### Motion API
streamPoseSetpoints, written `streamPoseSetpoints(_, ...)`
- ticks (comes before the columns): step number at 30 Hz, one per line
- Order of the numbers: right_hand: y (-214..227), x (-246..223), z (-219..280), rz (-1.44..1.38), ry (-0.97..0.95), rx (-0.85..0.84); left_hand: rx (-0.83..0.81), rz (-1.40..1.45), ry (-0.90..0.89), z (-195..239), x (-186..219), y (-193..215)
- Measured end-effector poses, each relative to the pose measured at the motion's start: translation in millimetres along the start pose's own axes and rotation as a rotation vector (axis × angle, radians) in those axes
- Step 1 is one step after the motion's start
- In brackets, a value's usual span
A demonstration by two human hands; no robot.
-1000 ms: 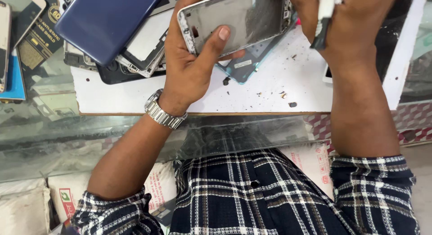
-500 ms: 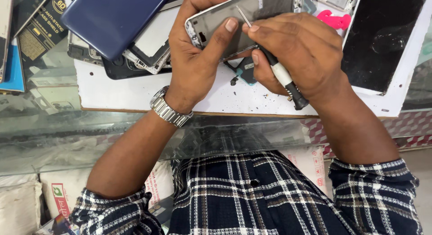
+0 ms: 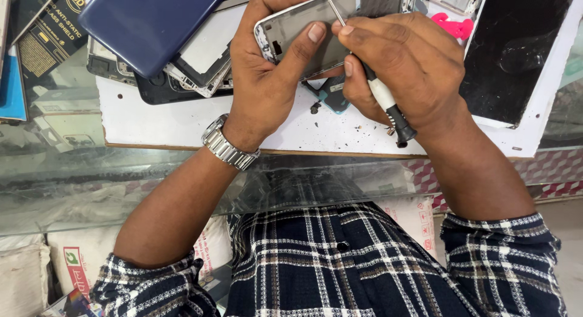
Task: The person uses a precision screwdriver to remove screws from a disassembled mobile phone frame and internal components. They carefully unscrew multiple fasteners from the phone's metal frame and a separate circuit board, placing the screws on the work surface.
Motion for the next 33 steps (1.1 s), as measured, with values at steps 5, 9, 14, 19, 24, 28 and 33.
streamPoseSetpoints(5,2,7,3,0.064,-0.048,-0.003,-0.018,0.217,0.001,-5,3,-2)
streamPoseSetpoints(9,2,10,6,0.037,-0.065,0.015,-0.037,0.211,0.013,-8,6,-5)
streamPoseSetpoints(14,0,13,10,0.009,-0.036,0.012,-0.025,0.222,0.02,-6,4,-5)
streamPoseSetpoints(19,-1,13,13,0.0,-0.008,0.018,-0.02,0.222,0.015,-5,4,-4)
streamPoseSetpoints(24,-2,13,13,0.017,-0.001,0.023,-0.036,0.192,-0.006,-6,5,-4)
streamPoseSetpoints(28,-1,13,12,-0.006,0.035,0.044,-0.05,0.18,-0.027,-7,7,-4)
streamPoseSetpoints(33,-2,14,10,0.0,0.052,0.044,-0.048,0.172,-0.014,-6,5,-5)
Point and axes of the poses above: each hand's wrist, its own z-axis away from the middle knuckle, its own y-axis out of the back of the hand, x = y × z, the point moved 5 cm from there along -z, towards the middle knuckle, and after that the axes turned 15 degrees about -x, right-handed, at the moved point
